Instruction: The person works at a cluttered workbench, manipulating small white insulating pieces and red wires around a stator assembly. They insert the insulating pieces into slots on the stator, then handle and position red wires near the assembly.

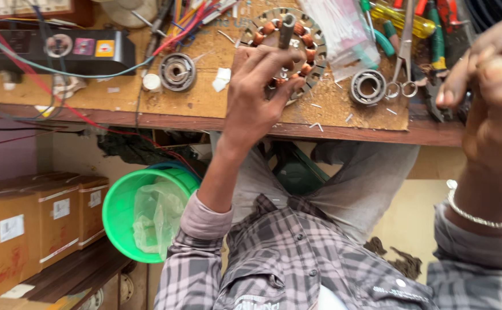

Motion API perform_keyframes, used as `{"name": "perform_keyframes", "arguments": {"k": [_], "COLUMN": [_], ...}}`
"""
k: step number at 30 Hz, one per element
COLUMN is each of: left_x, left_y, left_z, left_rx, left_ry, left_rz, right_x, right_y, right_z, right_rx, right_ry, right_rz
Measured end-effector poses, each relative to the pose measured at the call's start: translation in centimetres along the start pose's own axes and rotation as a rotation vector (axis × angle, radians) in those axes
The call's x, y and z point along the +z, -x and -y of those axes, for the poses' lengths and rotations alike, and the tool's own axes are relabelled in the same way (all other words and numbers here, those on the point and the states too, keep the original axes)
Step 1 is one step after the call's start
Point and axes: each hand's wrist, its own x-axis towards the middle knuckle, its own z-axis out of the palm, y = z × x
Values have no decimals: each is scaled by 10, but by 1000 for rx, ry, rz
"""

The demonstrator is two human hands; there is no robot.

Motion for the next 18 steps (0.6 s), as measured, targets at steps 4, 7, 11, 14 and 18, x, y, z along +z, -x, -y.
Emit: {"name": "perform_keyframes", "arguments": {"k": [4, 7, 11, 14, 18], "left_x": [-38, -43, -18, 6, 27], "left_y": [0, 2, 24, 41, 54], "left_z": [29, 62, 83, 78, 72], "left_rx": [-44, -309, -652, -854, -760], "left_ry": [-11, 151, 928, 1336, 1331], "left_rz": [-113, -227, -175, -260, -310], "right_x": [10, 30, 74, 104, 125], "right_y": [32, 44, 37, 19, 0], "right_z": [-13, -33, -46, -48, -48], "right_rx": [29, 168, 158, -197, -290], "right_ry": [131, 259, 280, 550, 737], "right_rz": [18, 75, 107, 112, 103]}}
